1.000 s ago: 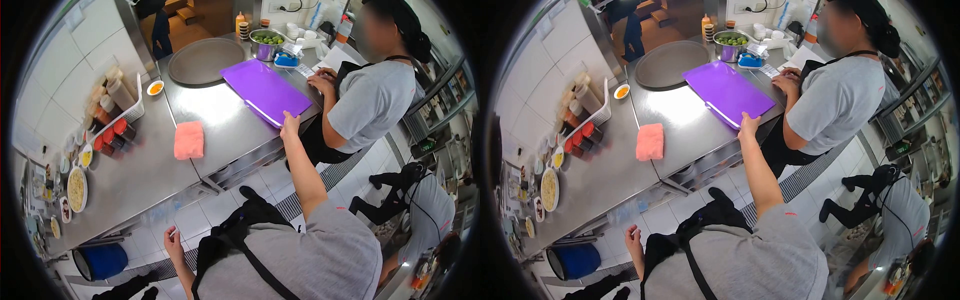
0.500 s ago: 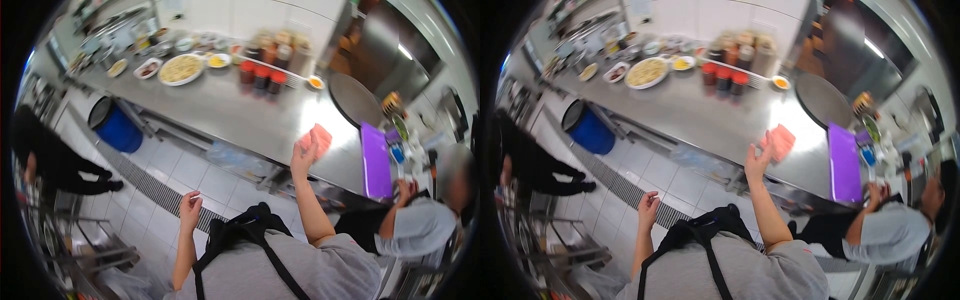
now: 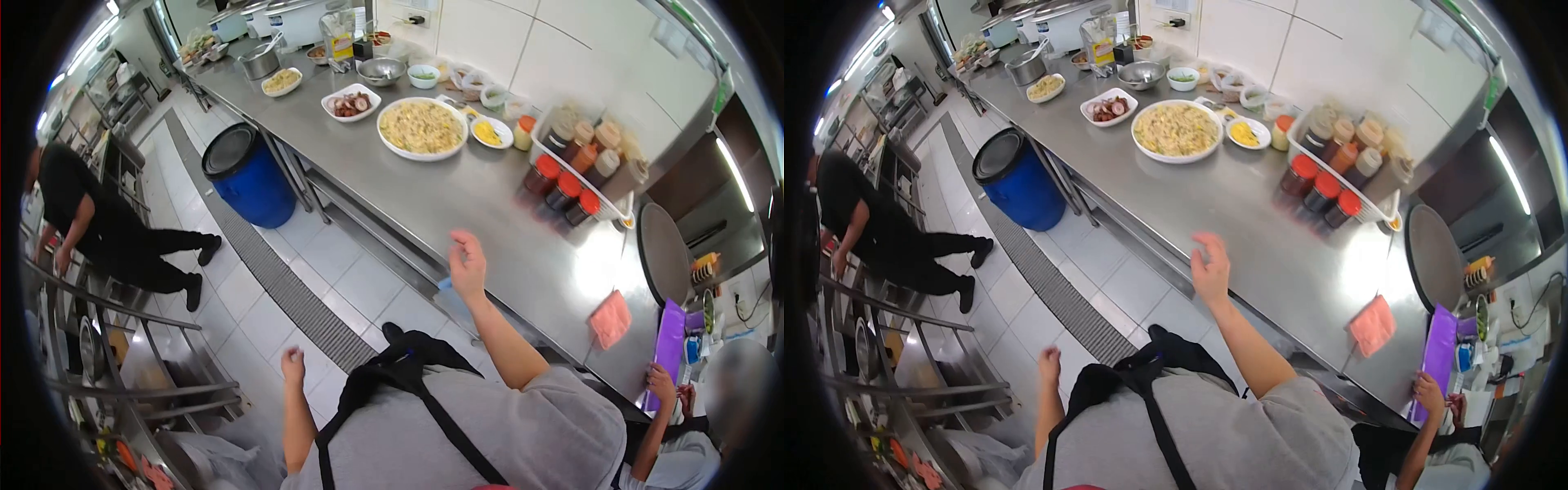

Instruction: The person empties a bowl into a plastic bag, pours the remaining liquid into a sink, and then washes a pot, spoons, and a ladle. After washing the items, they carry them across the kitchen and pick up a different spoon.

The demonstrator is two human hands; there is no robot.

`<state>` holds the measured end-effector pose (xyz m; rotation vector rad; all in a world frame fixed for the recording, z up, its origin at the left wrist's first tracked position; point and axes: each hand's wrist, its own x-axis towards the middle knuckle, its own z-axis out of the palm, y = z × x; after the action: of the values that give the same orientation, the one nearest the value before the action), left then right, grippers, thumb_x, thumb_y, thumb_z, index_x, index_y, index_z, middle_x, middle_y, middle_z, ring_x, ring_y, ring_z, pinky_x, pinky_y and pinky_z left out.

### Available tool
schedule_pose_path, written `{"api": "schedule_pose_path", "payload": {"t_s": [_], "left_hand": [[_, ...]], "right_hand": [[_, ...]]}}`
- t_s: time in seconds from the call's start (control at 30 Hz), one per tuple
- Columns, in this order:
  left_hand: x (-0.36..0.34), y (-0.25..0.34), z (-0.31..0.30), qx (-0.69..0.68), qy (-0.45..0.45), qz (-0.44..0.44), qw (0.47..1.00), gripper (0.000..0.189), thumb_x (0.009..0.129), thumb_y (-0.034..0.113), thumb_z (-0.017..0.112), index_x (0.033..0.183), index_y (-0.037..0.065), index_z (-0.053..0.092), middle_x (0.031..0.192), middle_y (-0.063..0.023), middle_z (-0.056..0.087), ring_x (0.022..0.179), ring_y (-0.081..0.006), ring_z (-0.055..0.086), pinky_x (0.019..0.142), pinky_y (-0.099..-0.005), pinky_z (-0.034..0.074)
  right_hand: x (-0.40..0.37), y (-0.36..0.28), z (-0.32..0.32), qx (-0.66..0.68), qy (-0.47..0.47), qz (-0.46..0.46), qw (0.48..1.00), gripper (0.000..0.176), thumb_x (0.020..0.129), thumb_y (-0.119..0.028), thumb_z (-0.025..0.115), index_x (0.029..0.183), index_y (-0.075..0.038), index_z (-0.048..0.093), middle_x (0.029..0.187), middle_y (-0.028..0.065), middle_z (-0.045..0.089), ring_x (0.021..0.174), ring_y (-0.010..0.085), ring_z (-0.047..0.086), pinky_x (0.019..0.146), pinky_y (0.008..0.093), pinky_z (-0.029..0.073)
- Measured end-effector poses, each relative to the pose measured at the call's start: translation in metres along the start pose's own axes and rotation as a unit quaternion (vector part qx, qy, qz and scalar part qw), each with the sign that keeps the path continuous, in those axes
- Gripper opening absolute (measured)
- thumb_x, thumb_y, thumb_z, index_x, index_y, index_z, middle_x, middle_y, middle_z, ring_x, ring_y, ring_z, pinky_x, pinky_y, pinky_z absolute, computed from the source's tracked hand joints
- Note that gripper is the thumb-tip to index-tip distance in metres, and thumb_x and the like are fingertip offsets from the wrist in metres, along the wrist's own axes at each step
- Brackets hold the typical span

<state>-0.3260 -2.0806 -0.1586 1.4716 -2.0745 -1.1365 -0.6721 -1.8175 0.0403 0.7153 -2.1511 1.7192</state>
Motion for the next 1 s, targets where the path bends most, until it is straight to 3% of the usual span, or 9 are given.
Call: {"api": "schedule_pose_path", "payload": {"t_s": [0.07, 0.17, 0.3, 0.33, 0.47, 0.63, 0.77, 0.9, 1.0], "left_hand": [[0.005, -0.079, -0.010, 0.036, -0.011, -0.119, 0.992, 0.015, 0.070, 0.014, 0.060, 0.079, 0.002, 0.058, 0.068, -0.0090, 0.058, 0.065, -0.0178, 0.054, 0.061, -0.0300, 0.044], [-0.027, -0.181, -0.049, 0.350, -0.126, 0.222, 0.901, 0.018, 0.070, 0.018, 0.053, 0.065, 0.001, 0.057, 0.061, -0.0181, 0.055, 0.053, -0.0267, 0.052, 0.051, -0.0399, 0.040], [-0.038, -0.203, -0.063, 0.287, -0.128, -0.182, 0.932, 0.019, 0.071, 0.018, 0.051, 0.064, 0.001, 0.056, 0.059, -0.0164, 0.054, 0.052, -0.0250, 0.051, 0.051, -0.0389, 0.039], [-0.031, -0.198, -0.067, 0.269, -0.128, -0.222, 0.928, 0.020, 0.071, 0.018, 0.051, 0.065, 0.000, 0.056, 0.059, -0.0163, 0.055, 0.052, -0.0248, 0.051, 0.052, -0.0385, 0.039], [0.032, -0.185, -0.089, 0.225, -0.119, -0.256, 0.932, 0.022, 0.073, 0.020, 0.051, 0.067, -0.001, 0.056, 0.061, -0.0158, 0.055, 0.055, -0.0241, 0.051, 0.054, -0.0373, 0.040], [0.207, -0.151, -0.127, 0.110, -0.013, -0.193, 0.975, 0.025, 0.074, 0.021, 0.051, 0.070, -0.002, 0.056, 0.063, -0.0152, 0.055, 0.058, -0.0232, 0.051, 0.056, -0.0356, 0.040], [0.402, -0.076, -0.132, 0.017, 0.050, -0.073, 0.996, 0.032, 0.077, 0.026, 0.050, 0.077, -0.005, 0.055, 0.069, -0.0140, 0.057, 0.065, -0.0216, 0.052, 0.061, -0.0334, 0.041], [0.491, 0.142, -0.098, -0.053, 0.028, 0.154, 0.986, 0.022, 0.079, 0.014, 0.052, 0.093, -0.004, 0.053, 0.090, -0.0134, 0.056, 0.081, -0.0188, 0.053, 0.072, -0.0281, 0.042], [0.476, 0.316, -0.024, -0.233, -0.103, 0.243, 0.936, 0.019, 0.081, 0.005, 0.049, 0.098, -0.003, 0.053, 0.091, -0.0087, 0.055, 0.080, -0.0151, 0.053, 0.072, -0.0246, 0.044]], "right_hand": [[0.017, -0.003, 0.042, 0.021, -0.022, 0.011, 0.999, 0.021, 0.073, -0.001, 0.051, 0.093, -0.003, 0.055, 0.093, 0.0103, 0.055, 0.087, 0.0216, 0.054, 0.074, 0.0291, 0.042], [0.059, -0.016, 0.124, 0.081, -0.118, 0.043, 0.989, 0.019, 0.075, -0.001, 0.051, 0.093, -0.003, 0.055, 0.088, 0.0086, 0.056, 0.079, 0.0174, 0.055, 0.068, 0.0261, 0.044], [0.094, -0.037, 0.243, 0.141, -0.223, -0.019, 0.964, 0.018, 0.076, -0.002, 0.050, 0.094, -0.003, 0.055, 0.084, 0.0080, 0.056, 0.073, 0.0156, 0.056, 0.064, 0.0246, 0.046], [0.105, -0.044, 0.269, 0.158, -0.251, -0.024, 0.955, 0.018, 0.076, -0.002, 0.051, 0.094, -0.003, 0.055, 0.084, 0.0081, 0.056, 0.073, 0.0160, 0.056, 0.064, 0.0250, 0.046], [0.123, -0.066, 0.339, 0.154, -0.284, -0.041, 0.946, 0.018, 0.076, -0.002, 0.051, 0.094, -0.003, 0.055, 0.084, 0.0079, 0.056, 0.074, 0.0160, 0.056, 0.064, 0.0256, 0.046], [0.177, -0.034, 0.332, 0.016, -0.129, 0.045, 0.991, 0.015, 0.078, -0.009, 0.053, 0.092, -0.005, 0.057, 0.082, 0.0069, 0.057, 0.071, 0.0140, 0.055, 0.061, 0.0246, 0.045], [0.232, 0.016, 0.255, -0.093, 0.051, 0.087, 0.991, 0.015, 0.079, -0.012, 0.054, 0.091, -0.005, 0.058, 0.081, 0.0060, 0.058, 0.067, 0.0113, 0.054, 0.060, 0.0236, 0.044], [0.246, 0.069, 0.152, -0.163, 0.221, 0.142, 0.951, 0.015, 0.079, -0.012, 0.053, 0.091, -0.003, 0.057, 0.082, 0.0072, 0.057, 0.066, 0.0123, 0.054, 0.060, 0.0250, 0.044], [0.235, 0.112, 0.080, -0.296, 0.394, 0.109, 0.864, 0.019, 0.080, -0.012, 0.052, 0.096, -0.002, 0.053, 0.083, 0.0088, 0.056, 0.067, 0.0146, 0.054, 0.061, 0.0254, 0.044]]}}
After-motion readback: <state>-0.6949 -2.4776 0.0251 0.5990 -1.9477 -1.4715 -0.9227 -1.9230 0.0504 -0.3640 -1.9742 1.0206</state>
